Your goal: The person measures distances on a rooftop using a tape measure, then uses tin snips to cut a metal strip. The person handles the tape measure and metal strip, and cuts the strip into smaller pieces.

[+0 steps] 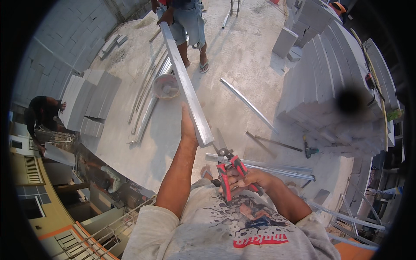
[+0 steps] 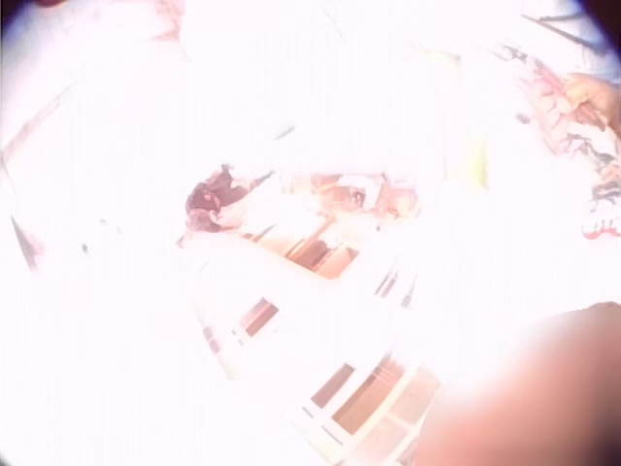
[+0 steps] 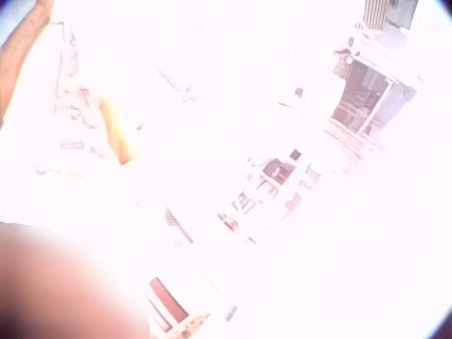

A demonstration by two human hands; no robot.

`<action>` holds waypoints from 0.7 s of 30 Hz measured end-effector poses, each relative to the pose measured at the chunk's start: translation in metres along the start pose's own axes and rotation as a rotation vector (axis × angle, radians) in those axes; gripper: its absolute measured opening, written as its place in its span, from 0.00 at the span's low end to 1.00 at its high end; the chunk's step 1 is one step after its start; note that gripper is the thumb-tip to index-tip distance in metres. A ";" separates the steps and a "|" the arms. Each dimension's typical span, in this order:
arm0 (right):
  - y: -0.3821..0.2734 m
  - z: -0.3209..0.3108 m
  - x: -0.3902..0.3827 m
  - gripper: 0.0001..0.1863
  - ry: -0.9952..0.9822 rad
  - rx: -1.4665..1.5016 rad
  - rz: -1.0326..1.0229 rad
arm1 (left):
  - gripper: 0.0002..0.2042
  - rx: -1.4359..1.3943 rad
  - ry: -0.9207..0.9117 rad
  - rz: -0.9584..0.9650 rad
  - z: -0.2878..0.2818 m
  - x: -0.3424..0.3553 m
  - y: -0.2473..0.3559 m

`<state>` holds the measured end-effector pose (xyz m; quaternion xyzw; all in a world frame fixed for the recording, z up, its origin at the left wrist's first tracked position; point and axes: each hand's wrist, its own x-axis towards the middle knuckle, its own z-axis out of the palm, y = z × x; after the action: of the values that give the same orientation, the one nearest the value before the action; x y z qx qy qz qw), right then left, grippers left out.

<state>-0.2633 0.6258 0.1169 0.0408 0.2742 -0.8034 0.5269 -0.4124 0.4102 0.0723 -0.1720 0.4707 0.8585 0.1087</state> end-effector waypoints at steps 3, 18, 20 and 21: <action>0.001 0.007 -0.016 0.43 0.003 -0.076 -0.022 | 0.41 0.039 -0.045 0.043 0.010 -0.001 0.011; -0.017 0.034 -0.079 0.43 0.106 -0.505 -0.406 | 0.29 -0.135 -0.033 0.105 0.078 -0.003 0.083; -0.021 0.035 -0.079 0.43 0.141 -0.516 -0.419 | 0.29 -0.194 -0.052 0.190 0.082 -0.008 0.093; -0.022 0.035 -0.078 0.43 0.159 -0.514 -0.431 | 0.29 -0.222 -0.059 0.230 0.084 -0.011 0.097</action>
<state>-0.2405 0.6794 0.1825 -0.0898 0.5102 -0.7951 0.3153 -0.4519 0.4295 0.1932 -0.1027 0.3861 0.9167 0.0036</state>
